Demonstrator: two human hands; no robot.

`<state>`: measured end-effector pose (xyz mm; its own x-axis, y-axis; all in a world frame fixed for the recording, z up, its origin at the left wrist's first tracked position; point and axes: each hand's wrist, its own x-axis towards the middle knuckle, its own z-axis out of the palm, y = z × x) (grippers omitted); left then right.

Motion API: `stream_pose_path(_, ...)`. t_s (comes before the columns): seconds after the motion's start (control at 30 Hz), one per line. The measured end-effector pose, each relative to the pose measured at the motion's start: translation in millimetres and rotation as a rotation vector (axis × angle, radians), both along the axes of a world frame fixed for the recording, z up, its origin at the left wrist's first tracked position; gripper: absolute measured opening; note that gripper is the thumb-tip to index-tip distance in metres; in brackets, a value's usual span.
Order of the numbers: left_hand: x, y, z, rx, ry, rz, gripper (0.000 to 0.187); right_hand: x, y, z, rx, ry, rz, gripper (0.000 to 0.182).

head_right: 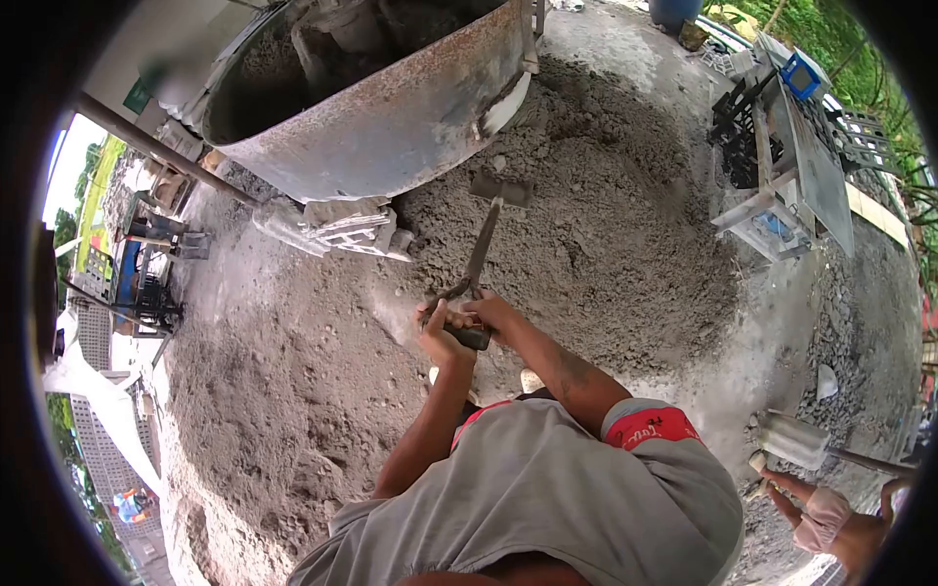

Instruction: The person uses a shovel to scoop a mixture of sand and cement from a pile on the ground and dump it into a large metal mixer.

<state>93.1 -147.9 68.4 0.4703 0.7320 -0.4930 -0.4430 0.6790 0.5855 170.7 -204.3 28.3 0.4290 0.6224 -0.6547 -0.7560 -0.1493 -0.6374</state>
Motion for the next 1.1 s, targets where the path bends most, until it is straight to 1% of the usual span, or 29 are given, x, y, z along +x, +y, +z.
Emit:
stream_pose_path(0.03, -0.5, 7.5, 8.3, -0.006, 0.019, -0.004, 0.030, -0.3, 7.7, 9.9, -0.030, -0.001, 0.020, 0.014)
stream_pose_path(0.07, 3.3, 19.5, 11.6, -0.005, 0.013, -0.032, 0.030, 5.9, 18.5, 0.8, -0.029, -0.007, -0.008, 0.014)
stream_pose_path(0.1, -2.5, 31.4, 13.5, -0.040, -0.043, -0.071, 0.025, 1.6, 27.2, -10.9, -0.018, 0.038, -0.014, 0.012)
stream_pose_path(0.13, -2.1, 49.9, 19.1, -0.075, -0.109, -0.112, 0.022, 1.1, 44.2, -4.9, -0.003, 0.071, -0.022, 0.010)
stream_pose_path(0.17, 7.5, 69.4, 25.2, -0.083, -0.131, -0.137, 0.022, -0.2, 58.4, 3.2, -0.044, 0.052, -0.080, 0.011)
stream_pose_path(0.27, 4.6, 106.0, 41.7, -0.156, -0.173, -0.210, 0.021, 2.0, 90.4, 22.3, -0.109, 0.060, -0.110, 0.014)
stream_pose_path(0.3, 4.7, 117.9, 41.7, -0.173, -0.187, -0.218, 0.025, 4.4, 97.4, 21.7, -0.101, 0.060, -0.080, 0.012)
stream_pose_path(0.4, 11.8, 137.5, 54.5, -0.177, -0.128, -0.295, 0.020, 6.1, 117.9, 51.4, -0.131, 0.026, -0.137, 0.010)
stream_pose_path(0.43, 15.1, 142.5, 64.1, -0.200, -0.099, -0.305, 0.019, 9.8, 120.7, 59.2, -0.157, 0.024, -0.095, 0.009)
stream_pose_path(0.47, 17.1, 148.0, 71.8, -0.212, -0.087, -0.315, 0.019, 10.2, 124.7, 64.6, -0.167, 0.037, -0.106, 0.009)
stream_pose_path(0.53, 29.9, 163.9, 81.0, -0.301, -0.108, -0.311, 0.019, 22.2, 137.1, 69.8, -0.172, 0.077, -0.131, 0.008)
stream_pose_path(0.57, 37.3, 171.8, 79.0, -0.336, -0.173, -0.257, 0.019, 42.0, 142.9, 57.9, -0.166, 0.061, -0.136, 0.008)
stream_pose_path(0.6, 54.0, 178.1, 67.3, -0.340, -0.210, -0.238, 0.020, 76.9, 149.9, 34.0, -0.108, 0.091, -0.099, 0.009)
stream_pose_path(0.63, 93.3, 178.0, 24.4, -0.270, -0.167, -0.224, 0.021, 100.4, 154.1, -1.5, -0.049, 0.148, -0.067, 0.010)
stream_pose_path(0.67, 122.3, 179.8, -22.8, -0.199, -0.162, -0.193, 0.022, 142.8, 153.8, -76.2, -0.159, 0.089, 0.110, 0.016)
stream_pose_path(0.7, 142.2, 185.5, -53.5, -0.139, -0.172, -0.181, 0.024, 182.7, 154.5, -143.4, -0.255, 0.031, 0.295, 0.022)
stream_pose_path(0.73, 148.5, 191.5, -58.9, -0.113, -0.208, -0.183, 0.025, 184.6, 158.7, -103.0, -0.163, -0.013, -0.276, 0.024)
stream_pose_path(0.77, 168.1, 191.7, -58.5, -0.122, -0.243, -0.192, 0.025, 168.9, 158.5, -69.0, -0.055, -0.035, -0.829, 0.028)
stream_pose_path(0.8, 143.3, 201.1, -72.9, -0.084, -0.157, -0.259, 0.024, 141.2, 165.8, -86.5, -0.075, 0.008, -0.828, 0.028)
stream_pose_path(0.83, 111.7, 210.1, -88.1, -0.047, -0.062, -0.324, 0.023, 114.5, 174.9, -115.6, -0.306, -0.249, -0.424, 0.029)
stream_pose_path(0.87, 112.7, 214.9, -90.4, -0.099, -0.076, -0.344, 0.035, 120.5, 182.4, -116.7, -0.498, -0.551, -0.004, 0.031)
stream_pose_path(0.9, 116.4, 219.7, -92.1, -0.087, -0.058, -0.394, 0.042, 128.5, 184.6, -116.0, -0.690, -0.739, 0.110, 0.029)
stream_pose_path(0.93, 114.9, 221.6, -83.8, -0.080, -0.031, -0.449, 0.050, 129.4, 185.4, -118.5, -0.692, -0.741, 0.102, 0.029)
stream_pose_path(0.97, 112.5, 224.2, -77.3, -0.081, -0.033, -0.458, 0.050, 131.0, 184.7, -122.4, -0.642, -0.788, 0.127, 0.029)
stream_pose_path(1.0, 107.7, 227.6, -72.9, -0.054, 0.033, -0.503, 0.056, 132.7, 182.0, -127.9, -0.594, -0.833, 0.154, 0.028)
stream_pose_path(1.03, 101.8, 230.3, -69.0, -0.030, 0.102, -0.546, 0.063, 119.4, 184.8, -103.9, -0.710, -0.927, 0.220, 0.027)
stream_pose_path(1.07, 95.5, 235.0, -72.9, -0.036, 0.107, -0.554, 0.063, 112.6, 188.1, -100.7, -0.717, -0.918, 0.218, 0.027)
stream_pose_path(1.1, 87.7, 241.1, -80.3, -0.003, 0.167, -0.612, 0.069, 107.4, 191.4, -103.4, -0.741, -0.864, 0.231, 0.027)
